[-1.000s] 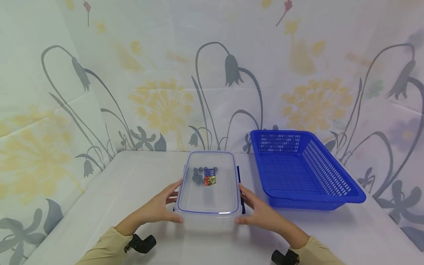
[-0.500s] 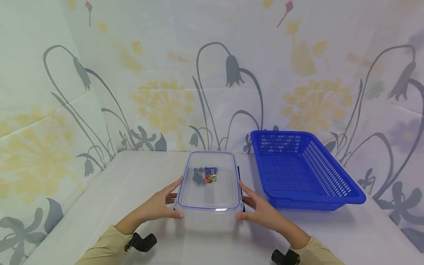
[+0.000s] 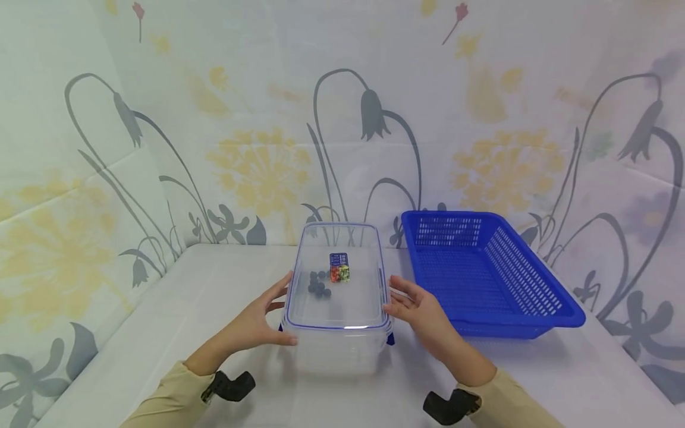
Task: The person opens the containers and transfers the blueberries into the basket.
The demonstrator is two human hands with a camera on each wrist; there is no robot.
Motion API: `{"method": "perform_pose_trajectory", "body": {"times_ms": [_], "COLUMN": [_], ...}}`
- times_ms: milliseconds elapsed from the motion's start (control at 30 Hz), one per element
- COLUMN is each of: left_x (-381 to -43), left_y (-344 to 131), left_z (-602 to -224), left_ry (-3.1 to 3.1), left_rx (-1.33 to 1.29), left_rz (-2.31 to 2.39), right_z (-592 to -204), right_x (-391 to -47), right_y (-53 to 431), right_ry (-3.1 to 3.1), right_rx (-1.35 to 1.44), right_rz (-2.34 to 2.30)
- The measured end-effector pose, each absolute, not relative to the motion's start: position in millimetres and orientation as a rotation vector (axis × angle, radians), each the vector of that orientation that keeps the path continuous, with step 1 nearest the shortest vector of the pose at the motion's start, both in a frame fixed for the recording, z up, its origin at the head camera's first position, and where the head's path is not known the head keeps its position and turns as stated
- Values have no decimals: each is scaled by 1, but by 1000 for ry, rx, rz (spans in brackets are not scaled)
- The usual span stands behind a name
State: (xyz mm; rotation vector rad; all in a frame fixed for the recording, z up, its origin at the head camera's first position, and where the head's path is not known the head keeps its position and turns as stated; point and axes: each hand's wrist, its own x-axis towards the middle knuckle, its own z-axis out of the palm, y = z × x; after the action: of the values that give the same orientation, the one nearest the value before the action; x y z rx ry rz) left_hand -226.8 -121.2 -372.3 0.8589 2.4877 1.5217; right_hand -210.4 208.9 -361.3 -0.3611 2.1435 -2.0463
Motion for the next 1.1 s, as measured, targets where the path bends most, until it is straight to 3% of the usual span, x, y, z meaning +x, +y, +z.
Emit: {"method": "perform_pose_trajectory", "body": {"times_ms": [433,1100], "left_x": [-228,-230], "left_y": [-142,-236], "left_z": [-342,-330], "left_ry": [2069,2125], "left_rx": [429,361], "left_rz": [2004,1987], "right_z": [-344,-339], "right_x": [-223,-238], "right_y": [175,76], "right_ry": [1795,1685], "right_rx": [-207,-190], "right_rz": [-2217,-2270]}}
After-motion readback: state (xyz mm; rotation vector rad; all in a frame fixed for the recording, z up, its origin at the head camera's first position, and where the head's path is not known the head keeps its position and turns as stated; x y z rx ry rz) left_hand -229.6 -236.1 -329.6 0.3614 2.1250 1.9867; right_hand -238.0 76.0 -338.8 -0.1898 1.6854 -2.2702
